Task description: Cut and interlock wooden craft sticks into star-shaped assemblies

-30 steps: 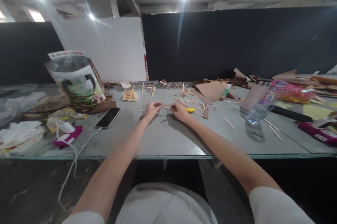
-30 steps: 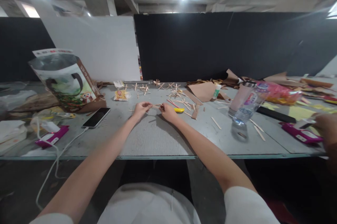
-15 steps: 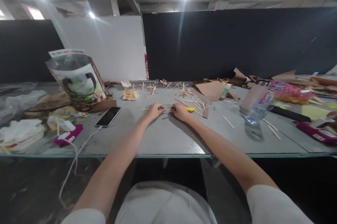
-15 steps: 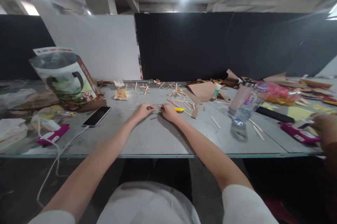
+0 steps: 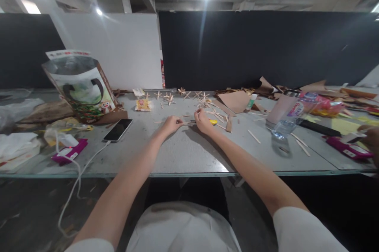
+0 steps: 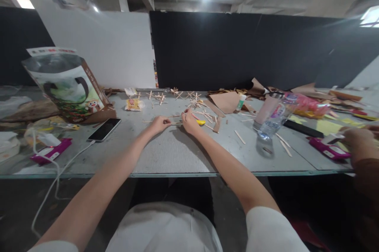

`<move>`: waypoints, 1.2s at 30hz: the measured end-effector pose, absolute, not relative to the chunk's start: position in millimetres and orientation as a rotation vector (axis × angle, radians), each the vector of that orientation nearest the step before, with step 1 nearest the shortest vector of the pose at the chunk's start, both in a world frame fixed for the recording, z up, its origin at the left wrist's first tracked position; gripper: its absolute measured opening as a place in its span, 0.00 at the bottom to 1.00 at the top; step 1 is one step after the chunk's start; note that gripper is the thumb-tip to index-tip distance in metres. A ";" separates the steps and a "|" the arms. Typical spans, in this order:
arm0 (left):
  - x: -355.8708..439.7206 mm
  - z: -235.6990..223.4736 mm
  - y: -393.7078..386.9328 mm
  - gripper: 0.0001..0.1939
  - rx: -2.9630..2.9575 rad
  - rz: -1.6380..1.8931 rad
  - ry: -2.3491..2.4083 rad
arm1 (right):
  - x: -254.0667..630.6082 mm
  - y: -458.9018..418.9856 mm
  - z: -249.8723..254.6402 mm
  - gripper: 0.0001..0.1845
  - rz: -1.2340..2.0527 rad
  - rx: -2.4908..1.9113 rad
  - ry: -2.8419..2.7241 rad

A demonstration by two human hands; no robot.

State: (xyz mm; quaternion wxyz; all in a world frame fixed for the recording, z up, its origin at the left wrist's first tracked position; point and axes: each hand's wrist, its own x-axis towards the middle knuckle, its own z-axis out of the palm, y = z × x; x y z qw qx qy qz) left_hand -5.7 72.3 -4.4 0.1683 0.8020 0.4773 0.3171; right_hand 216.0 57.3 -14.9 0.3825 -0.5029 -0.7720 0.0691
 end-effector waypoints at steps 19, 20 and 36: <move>-3.6 3.4 65.1 0.05 2.275 0.827 1.207 | 213.7 42.8 -2.0 0.05 0.235 -1.374 -2.259; -3.9 3.4 64.8 0.05 2.274 0.825 1.208 | 213.8 42.6 -1.1 0.06 0.232 -1.355 -2.276; -3.4 -0.7 64.8 0.10 2.250 0.861 1.279 | 218.9 47.6 -3.0 0.15 0.252 -1.159 -2.352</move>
